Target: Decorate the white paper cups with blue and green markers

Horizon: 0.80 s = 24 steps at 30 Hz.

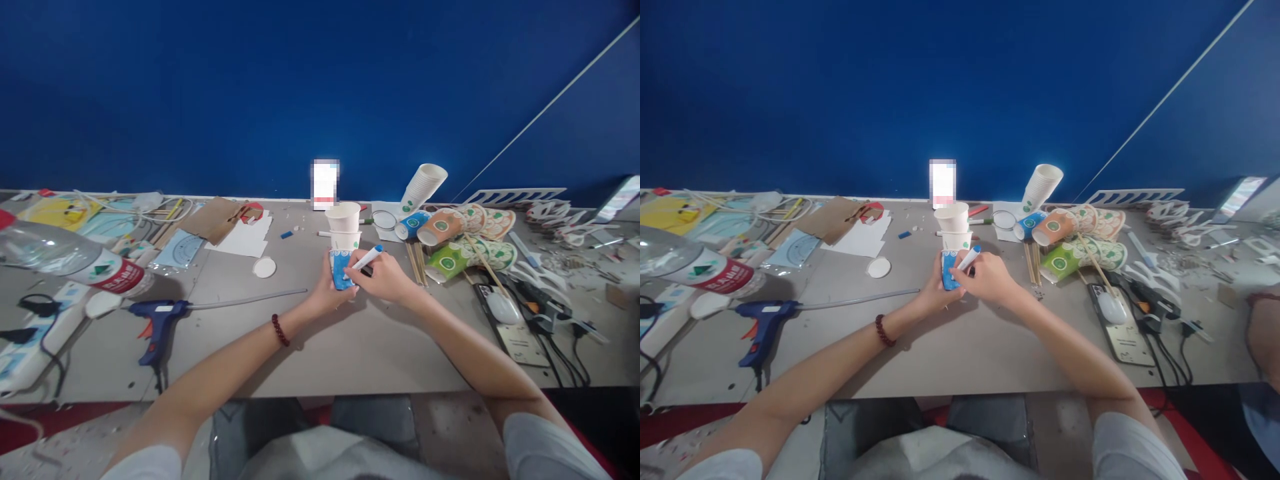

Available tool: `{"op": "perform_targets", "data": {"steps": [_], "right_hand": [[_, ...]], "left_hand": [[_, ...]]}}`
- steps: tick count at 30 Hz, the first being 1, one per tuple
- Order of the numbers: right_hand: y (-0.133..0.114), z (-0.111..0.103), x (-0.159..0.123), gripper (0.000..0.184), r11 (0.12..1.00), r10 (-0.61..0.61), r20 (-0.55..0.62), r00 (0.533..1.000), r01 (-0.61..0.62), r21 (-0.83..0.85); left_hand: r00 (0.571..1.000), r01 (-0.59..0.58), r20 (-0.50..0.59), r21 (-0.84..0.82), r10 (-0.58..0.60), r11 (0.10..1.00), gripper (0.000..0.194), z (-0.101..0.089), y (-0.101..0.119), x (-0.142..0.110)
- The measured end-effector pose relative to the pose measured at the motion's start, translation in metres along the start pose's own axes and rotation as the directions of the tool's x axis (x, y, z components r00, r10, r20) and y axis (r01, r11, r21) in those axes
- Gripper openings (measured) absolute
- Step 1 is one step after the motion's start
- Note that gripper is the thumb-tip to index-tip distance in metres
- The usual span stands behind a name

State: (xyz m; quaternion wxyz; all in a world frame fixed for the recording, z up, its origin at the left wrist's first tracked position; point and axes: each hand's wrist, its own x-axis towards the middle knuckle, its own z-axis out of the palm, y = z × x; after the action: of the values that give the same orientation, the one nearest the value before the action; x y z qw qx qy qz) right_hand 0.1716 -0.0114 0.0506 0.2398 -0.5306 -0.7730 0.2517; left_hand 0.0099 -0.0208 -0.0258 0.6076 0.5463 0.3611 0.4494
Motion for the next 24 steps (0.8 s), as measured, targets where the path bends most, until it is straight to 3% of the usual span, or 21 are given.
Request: {"op": "perform_targets", "data": {"steps": [5,12,19,24], "right_hand": [[-0.003,0.002,0.000,0.017,0.999,0.034,-0.036,0.999,-0.033,0.022],[-0.005,0.004,-0.001,0.015,0.999,0.036,-0.033,0.999,-0.035,0.022],[-0.006,0.002,-0.002,0.016,0.999,0.030,-0.009,1.000,-0.030,-0.020],[-0.009,0.002,-0.002,0.016,0.998,0.063,-0.030,0.998,-0.062,0.014]], "left_hand": [[0.999,0.045,-0.012,-0.012,-0.045,0.999,0.083,0.001,-0.006,0.002],[0.994,0.111,0.008,-0.018,-0.111,0.994,0.086,0.003,0.005,-0.001],[0.999,0.044,0.002,-0.051,-0.044,0.998,0.076,0.001,-0.007,0.002],[0.998,0.059,-0.002,-0.038,-0.060,0.998,0.080,0.002,-0.006,0.002]]}}
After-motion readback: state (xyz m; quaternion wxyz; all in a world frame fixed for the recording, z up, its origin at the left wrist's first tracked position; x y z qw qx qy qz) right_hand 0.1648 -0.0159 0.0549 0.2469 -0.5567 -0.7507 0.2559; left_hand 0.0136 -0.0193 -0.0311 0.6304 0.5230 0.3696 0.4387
